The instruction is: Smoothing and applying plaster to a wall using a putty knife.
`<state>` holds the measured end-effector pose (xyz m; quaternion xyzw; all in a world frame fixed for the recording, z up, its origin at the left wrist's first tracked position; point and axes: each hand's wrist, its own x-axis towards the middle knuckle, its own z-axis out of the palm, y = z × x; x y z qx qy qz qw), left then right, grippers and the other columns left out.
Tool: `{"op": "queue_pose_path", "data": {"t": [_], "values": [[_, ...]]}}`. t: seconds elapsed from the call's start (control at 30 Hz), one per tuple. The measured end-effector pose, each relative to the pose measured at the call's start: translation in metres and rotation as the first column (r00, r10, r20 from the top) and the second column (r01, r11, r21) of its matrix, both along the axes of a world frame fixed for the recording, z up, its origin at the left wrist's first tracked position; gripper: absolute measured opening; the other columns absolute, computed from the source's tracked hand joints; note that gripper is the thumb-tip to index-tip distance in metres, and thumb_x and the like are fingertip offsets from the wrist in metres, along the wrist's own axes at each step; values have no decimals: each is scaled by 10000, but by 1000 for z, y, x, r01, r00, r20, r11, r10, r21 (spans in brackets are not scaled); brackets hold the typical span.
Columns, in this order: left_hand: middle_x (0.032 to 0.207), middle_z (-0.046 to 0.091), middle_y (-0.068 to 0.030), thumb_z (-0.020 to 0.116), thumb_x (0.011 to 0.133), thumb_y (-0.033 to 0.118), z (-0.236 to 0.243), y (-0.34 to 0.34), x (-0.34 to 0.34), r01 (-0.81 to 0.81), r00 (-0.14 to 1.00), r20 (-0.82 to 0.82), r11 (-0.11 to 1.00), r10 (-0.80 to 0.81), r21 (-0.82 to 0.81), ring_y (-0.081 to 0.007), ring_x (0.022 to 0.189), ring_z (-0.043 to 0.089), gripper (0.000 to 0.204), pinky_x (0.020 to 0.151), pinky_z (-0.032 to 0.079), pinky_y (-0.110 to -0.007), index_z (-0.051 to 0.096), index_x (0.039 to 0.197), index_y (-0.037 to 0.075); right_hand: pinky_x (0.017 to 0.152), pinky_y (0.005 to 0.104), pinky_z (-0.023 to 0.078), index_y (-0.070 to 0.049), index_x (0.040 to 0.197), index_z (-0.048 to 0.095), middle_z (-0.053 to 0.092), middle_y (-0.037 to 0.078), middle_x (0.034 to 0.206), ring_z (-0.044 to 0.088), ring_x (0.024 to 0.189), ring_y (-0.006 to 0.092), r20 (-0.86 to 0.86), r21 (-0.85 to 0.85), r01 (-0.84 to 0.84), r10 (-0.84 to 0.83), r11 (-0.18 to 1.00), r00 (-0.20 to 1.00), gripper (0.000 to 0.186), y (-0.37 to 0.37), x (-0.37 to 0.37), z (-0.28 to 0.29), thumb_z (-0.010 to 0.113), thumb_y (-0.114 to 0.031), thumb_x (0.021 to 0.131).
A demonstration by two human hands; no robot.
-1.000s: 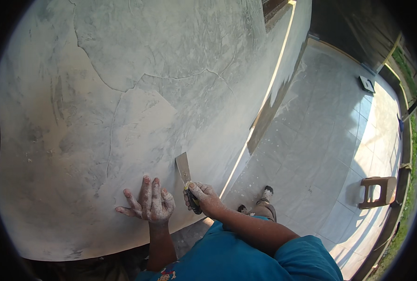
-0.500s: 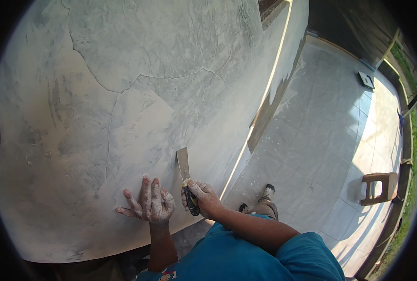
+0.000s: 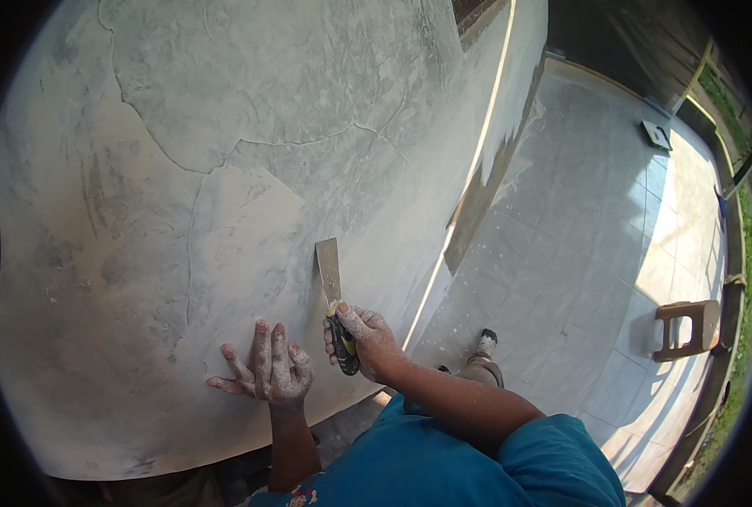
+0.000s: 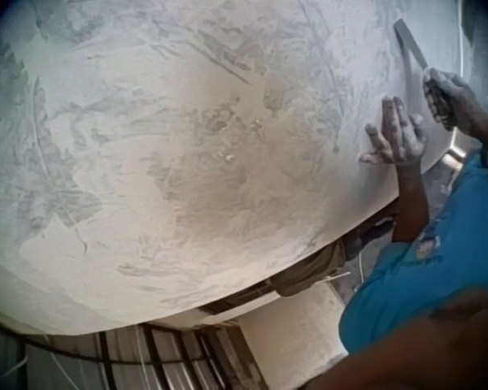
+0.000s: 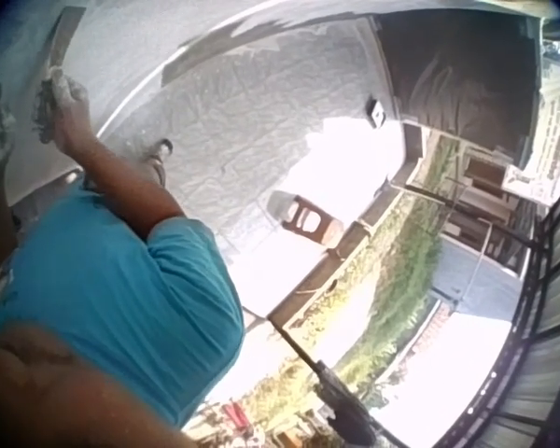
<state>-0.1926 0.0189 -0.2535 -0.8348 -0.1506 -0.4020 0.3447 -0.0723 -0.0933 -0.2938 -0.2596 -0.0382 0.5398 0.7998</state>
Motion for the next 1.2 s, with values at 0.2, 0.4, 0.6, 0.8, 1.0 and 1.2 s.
{"op": "queue_pose_path", "data": {"t": [0.2,0.4,0.6,0.8,1.0,1.2], "values": [[1153,716,27,546,936,329,-4,3,-4,0,1000,12,1000,0,-19,-414,1448,279,291,1140,-87,-668,777,973,156,596,314,537,-43,976,595,614,70,779,615,672,162,-33,-25,-91,90,996,995,367,3,-13,-7,525,-401,1016],[1141,720,20,548,937,314,-2,1,0,10,1000,0,1000,-10,-18,-421,1447,278,286,1137,-89,-669,776,966,143,606,342,539,-26,983,586,625,87,801,623,672,189,-15,-23,-47,47,999,999,386,2,-8,-17,519,-405,1014],[1186,708,-9,556,925,288,-1,1,1,10,1000,13,1000,-10,-9,-417,1443,302,267,1153,-53,-657,774,979,145,614,340,537,-32,948,591,620,85,793,615,664,192,-106,-10,-48,46,999,993,397,4,9,-7,523,-418,1010],[1176,712,-12,555,925,289,-4,4,-2,40,999,19,999,-40,6,-415,1437,314,266,1157,-51,-651,773,976,146,569,327,534,-45,993,581,625,71,806,614,649,179,-162,-39,-91,83,995,983,356,-1,-25,-21,557,-401,999],[1163,717,-6,552,927,295,-1,3,2,40,999,16,999,-41,7,-406,1434,325,260,1158,-49,-652,770,984,164,595,334,530,-44,967,579,611,71,799,621,673,195,-203,55,35,-23,998,979,390,7,12,-12,529,-429,1003],[1164,717,-2,561,924,300,-3,2,2,30,999,30,999,-30,-14,-398,1429,339,250,1160,-39,-649,769,981,173,583,334,533,-37,984,573,615,75,790,616,666,184,-176,52,-54,62,997,983,392,6,0,-27,524,-425,1009]]}}
